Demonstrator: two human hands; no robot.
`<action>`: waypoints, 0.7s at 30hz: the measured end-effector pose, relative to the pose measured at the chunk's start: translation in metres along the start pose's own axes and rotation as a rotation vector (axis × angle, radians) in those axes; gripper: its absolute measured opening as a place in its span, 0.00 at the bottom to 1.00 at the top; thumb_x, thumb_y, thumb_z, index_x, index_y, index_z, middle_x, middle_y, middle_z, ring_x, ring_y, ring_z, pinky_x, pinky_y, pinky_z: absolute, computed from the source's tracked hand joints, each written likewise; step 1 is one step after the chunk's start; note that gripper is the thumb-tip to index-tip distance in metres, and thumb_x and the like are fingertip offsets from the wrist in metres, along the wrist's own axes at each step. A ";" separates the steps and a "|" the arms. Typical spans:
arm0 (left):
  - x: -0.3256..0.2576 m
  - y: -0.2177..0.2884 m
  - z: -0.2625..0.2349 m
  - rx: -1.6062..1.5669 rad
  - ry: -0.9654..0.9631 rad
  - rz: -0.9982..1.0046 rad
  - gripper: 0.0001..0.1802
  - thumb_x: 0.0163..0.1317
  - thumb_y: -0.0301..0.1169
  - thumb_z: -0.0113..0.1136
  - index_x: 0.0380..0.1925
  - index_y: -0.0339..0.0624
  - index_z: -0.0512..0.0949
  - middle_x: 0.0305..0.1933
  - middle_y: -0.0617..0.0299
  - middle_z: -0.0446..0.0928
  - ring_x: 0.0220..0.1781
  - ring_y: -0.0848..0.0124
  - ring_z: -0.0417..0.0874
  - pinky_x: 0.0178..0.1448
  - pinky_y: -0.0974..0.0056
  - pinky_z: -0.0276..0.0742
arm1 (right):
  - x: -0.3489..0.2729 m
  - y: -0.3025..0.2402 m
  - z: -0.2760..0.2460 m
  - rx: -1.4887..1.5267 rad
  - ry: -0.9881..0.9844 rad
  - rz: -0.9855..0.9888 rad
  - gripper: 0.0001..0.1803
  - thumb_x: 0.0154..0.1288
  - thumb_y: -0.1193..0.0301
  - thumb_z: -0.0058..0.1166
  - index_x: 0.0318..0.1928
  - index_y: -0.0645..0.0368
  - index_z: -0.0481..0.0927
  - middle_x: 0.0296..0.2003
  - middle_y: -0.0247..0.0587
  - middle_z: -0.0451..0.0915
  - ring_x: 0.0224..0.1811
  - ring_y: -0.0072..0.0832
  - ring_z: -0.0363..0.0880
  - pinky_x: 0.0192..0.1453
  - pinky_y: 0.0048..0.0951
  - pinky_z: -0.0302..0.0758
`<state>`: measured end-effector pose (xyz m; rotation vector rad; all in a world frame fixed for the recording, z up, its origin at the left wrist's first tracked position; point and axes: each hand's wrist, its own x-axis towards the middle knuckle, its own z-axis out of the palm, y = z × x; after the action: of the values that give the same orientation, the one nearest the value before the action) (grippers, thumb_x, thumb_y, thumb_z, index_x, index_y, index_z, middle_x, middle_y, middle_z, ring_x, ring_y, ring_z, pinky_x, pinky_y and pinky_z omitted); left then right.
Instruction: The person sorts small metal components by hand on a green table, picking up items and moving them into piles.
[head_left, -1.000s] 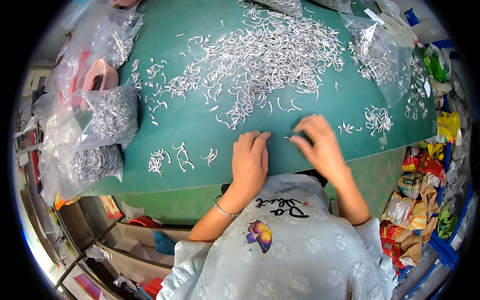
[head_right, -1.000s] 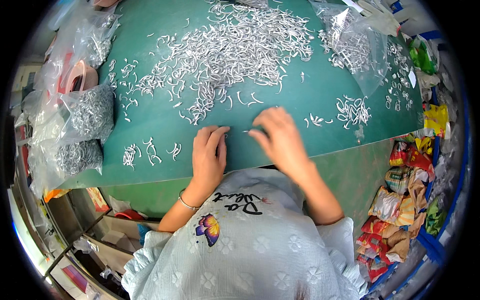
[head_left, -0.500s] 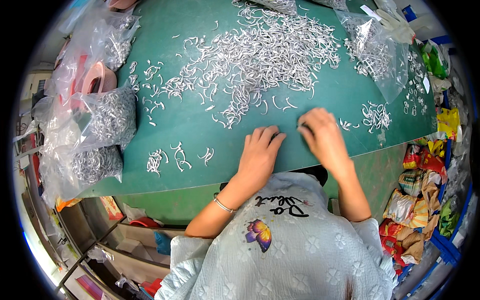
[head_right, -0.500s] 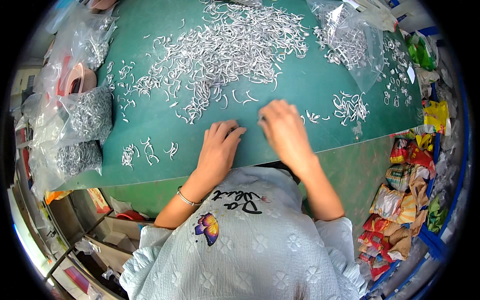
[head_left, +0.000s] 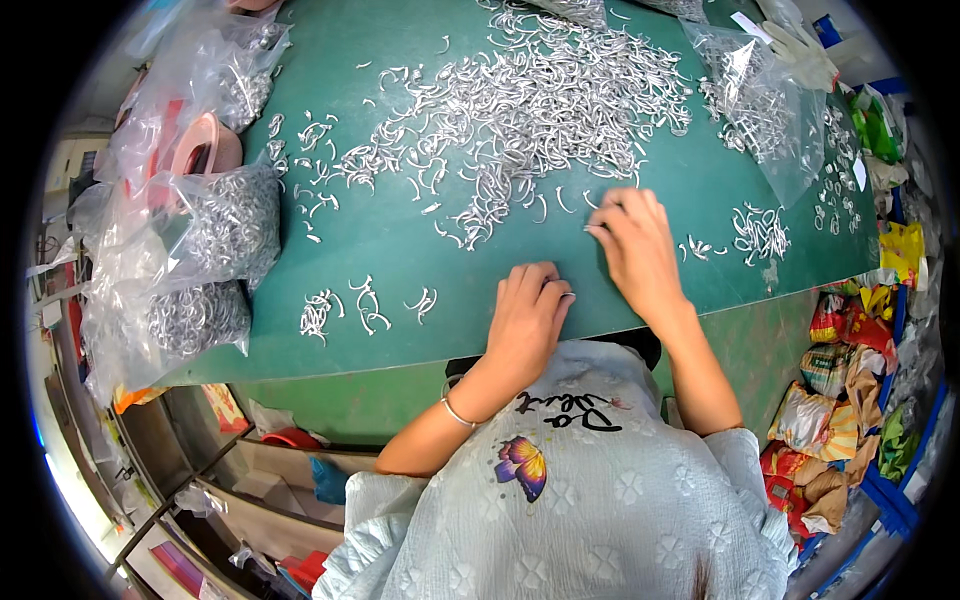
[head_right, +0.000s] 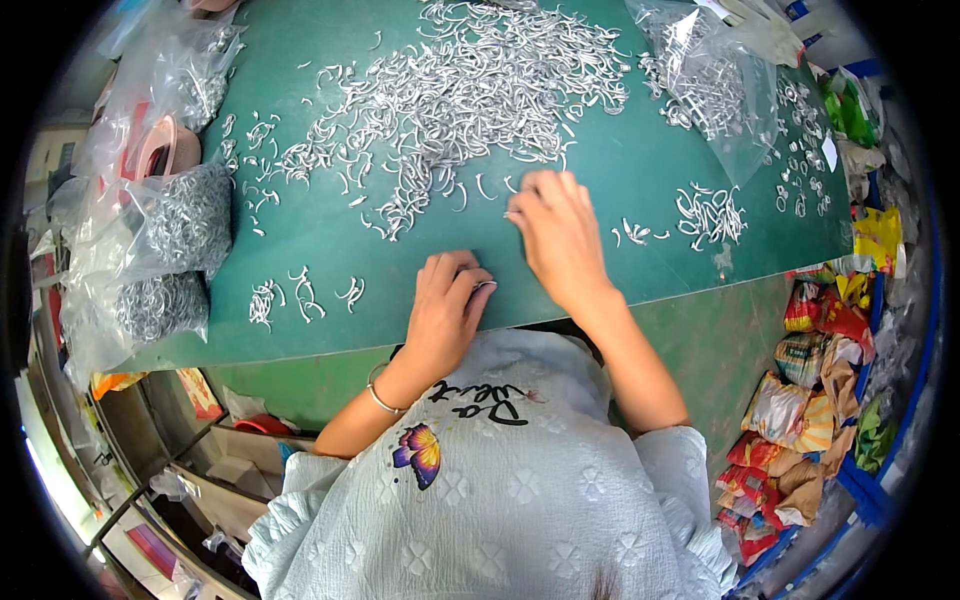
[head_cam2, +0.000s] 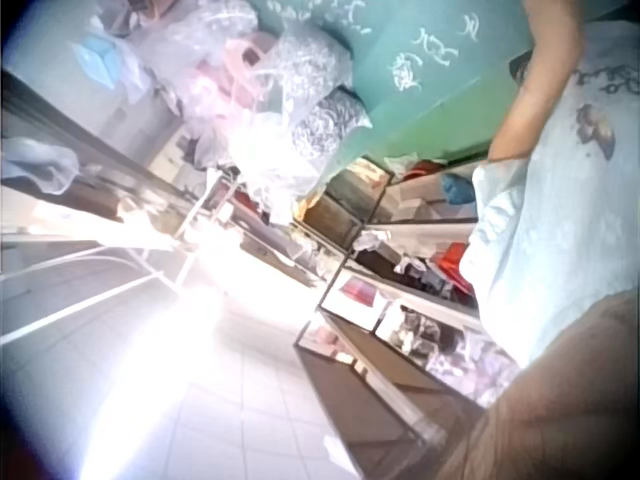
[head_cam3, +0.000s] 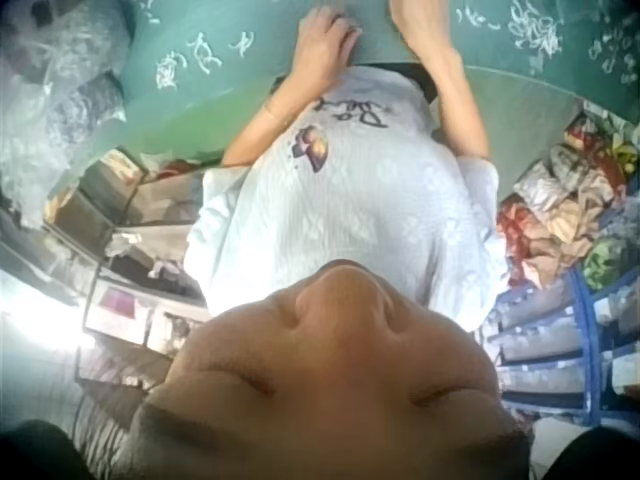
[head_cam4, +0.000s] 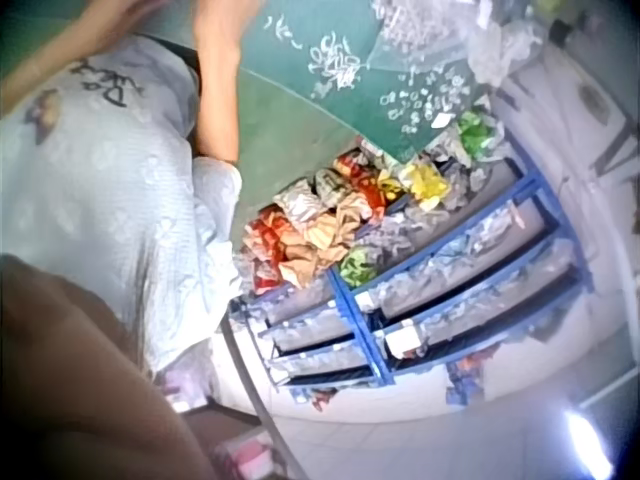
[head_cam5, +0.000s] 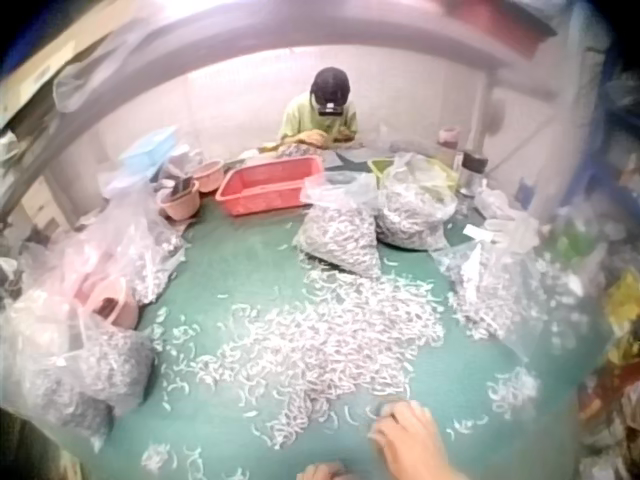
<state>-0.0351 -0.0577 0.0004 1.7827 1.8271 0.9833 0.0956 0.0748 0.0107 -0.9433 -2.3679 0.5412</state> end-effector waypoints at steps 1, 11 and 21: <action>-0.003 -0.003 -0.001 -0.004 0.024 -0.003 0.13 0.53 0.20 0.64 0.40 0.38 0.77 0.45 0.54 0.72 0.47 0.56 0.73 0.51 0.56 0.69 | -0.005 0.002 -0.006 0.038 0.017 0.004 0.06 0.56 0.78 0.60 0.35 0.62 0.77 0.39 0.44 0.75 0.43 0.43 0.72 0.47 0.39 0.69; -0.011 -0.002 -0.009 0.032 0.031 0.008 0.15 0.53 0.17 0.61 0.42 0.37 0.78 0.50 0.52 0.73 0.53 0.52 0.73 0.54 0.54 0.70 | -0.008 0.019 -0.068 0.289 -0.251 0.281 0.09 0.65 0.82 0.51 0.45 0.64 0.80 0.28 0.38 0.77 0.29 0.21 0.74 0.35 0.25 0.72; -0.019 -0.011 -0.023 0.033 -0.013 0.066 0.19 0.49 0.15 0.54 0.44 0.34 0.78 0.48 0.51 0.72 0.49 0.53 0.73 0.54 0.55 0.72 | 0.102 0.022 -0.066 0.661 -0.833 0.327 0.05 0.64 0.75 0.56 0.32 0.64 0.80 0.26 0.37 0.81 0.24 0.20 0.77 0.27 0.22 0.73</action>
<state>-0.0578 -0.0806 0.0043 1.8749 1.7971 0.9695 0.0838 0.1745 0.0833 -0.8733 -2.3647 2.0158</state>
